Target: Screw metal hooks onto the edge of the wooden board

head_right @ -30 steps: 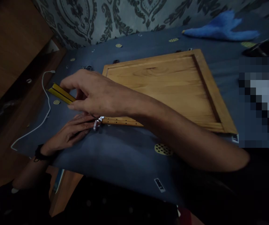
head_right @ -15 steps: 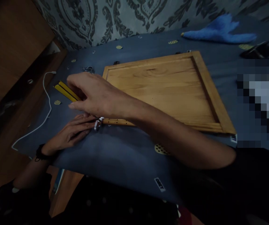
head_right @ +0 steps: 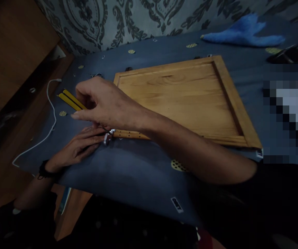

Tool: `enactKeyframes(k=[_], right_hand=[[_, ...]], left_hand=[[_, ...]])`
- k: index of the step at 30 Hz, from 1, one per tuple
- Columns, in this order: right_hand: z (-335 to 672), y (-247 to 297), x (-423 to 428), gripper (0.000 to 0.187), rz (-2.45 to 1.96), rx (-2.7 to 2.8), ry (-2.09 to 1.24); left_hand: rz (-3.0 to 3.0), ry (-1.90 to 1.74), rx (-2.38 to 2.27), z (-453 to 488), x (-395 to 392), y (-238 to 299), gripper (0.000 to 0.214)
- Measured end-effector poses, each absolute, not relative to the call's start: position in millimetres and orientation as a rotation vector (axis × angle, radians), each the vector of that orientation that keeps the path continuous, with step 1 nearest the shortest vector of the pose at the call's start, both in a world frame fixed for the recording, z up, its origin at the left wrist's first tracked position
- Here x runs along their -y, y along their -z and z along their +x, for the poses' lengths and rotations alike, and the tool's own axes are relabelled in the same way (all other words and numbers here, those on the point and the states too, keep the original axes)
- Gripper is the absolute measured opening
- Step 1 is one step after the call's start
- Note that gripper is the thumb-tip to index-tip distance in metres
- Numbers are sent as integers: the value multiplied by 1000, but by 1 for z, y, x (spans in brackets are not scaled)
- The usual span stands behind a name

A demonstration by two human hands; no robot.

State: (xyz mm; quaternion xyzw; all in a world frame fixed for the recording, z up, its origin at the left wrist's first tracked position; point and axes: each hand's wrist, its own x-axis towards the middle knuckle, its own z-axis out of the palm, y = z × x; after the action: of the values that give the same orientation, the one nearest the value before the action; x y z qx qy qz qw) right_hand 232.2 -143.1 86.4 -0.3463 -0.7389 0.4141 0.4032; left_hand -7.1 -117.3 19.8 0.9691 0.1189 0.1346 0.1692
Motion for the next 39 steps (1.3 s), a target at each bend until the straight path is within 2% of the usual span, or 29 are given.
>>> enactKeyframes(k=[4, 9, 10, 13, 15, 19, 24, 39], right_hand=[[240, -93, 142, 17, -871, 1918, -1142], [244, -98, 142, 25, -860, 1930, -1194], [244, -97, 141, 28, -855, 1924, -1185], [241, -94, 141, 31, -852, 1909, -1159], [239, -92, 141, 29, -872, 1895, -1141], [234, -90, 144, 21, -944, 1880, -1054], [230, -94, 149, 25, -981, 1844, -938], [238, -89, 144, 13, -1084, 1813, -825]], left_hand=[[2725, -401, -334, -7, 119, -22, 40], [2529, -458, -458, -5, 122, -28, 29], [2516, -470, -488, -5, 122, -27, 33], [2550, -502, -528, -2, 119, -22, 69], [2582, -491, -533, 1, 116, -18, 77], [2588, -457, -605, 6, 114, -12, 65], [2559, -502, -634, 9, 117, -11, 58], [2478, -532, -632, 13, 119, -14, 52]])
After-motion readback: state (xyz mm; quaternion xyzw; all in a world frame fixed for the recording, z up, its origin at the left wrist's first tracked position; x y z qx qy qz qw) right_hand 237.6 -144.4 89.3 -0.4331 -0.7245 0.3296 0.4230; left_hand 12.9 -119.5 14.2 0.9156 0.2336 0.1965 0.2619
